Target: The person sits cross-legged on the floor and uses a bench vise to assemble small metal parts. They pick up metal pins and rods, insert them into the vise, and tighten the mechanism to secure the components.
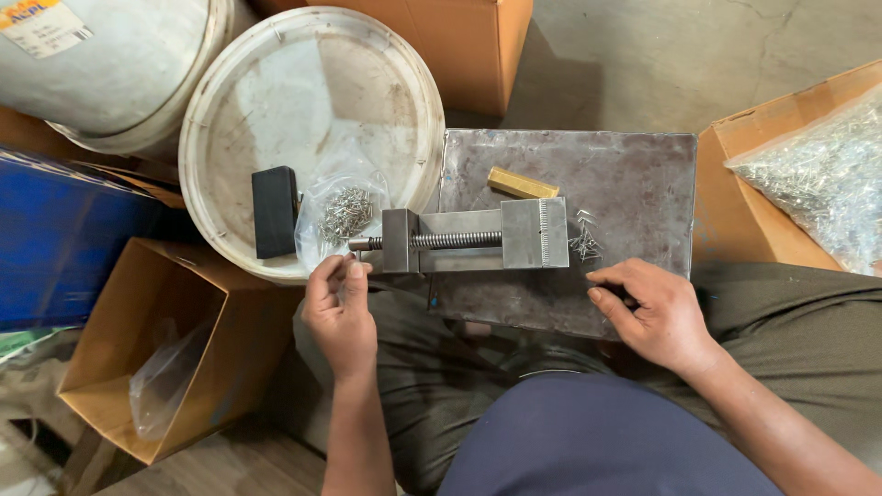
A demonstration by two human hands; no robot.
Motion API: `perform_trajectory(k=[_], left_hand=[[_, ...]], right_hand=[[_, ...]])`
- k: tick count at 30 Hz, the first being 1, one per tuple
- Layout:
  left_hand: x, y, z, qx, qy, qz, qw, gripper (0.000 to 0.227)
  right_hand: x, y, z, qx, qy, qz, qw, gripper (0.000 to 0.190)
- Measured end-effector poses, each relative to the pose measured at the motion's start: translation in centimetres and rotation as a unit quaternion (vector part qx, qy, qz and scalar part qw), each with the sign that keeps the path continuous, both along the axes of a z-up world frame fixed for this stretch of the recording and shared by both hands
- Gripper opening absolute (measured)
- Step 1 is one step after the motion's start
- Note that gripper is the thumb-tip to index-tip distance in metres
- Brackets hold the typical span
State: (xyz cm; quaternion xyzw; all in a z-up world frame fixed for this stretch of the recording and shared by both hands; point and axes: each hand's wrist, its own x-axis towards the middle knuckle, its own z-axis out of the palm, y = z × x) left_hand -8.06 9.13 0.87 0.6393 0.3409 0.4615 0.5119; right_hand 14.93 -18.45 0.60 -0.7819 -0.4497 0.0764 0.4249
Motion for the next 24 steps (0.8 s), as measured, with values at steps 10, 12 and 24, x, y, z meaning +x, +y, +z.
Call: perform_trajectory(k=[10, 12, 24], left_hand=[[-0.5, 1.1, 1.1, 0.004, 0.105, 0.019, 0.994, 0.03], [0.4, 3.3, 2.0, 0.085, 0.176, 0.014, 0.981, 0.034], [7.1, 5.9, 4.1, 0.046, 0.55, 0.004, 0.834, 0.056]], right_hand=[[0.0, -0.2, 0.0, 0.004, 0.001, -0.001, 1.0, 0.017], [-0.1, -0.2, 0.0, 0.013, 0.002, 0.005, 1.0, 0.016], [0.3, -0.4, -0.9, 0.004, -0.007, 0.012, 1.0, 0.017]])
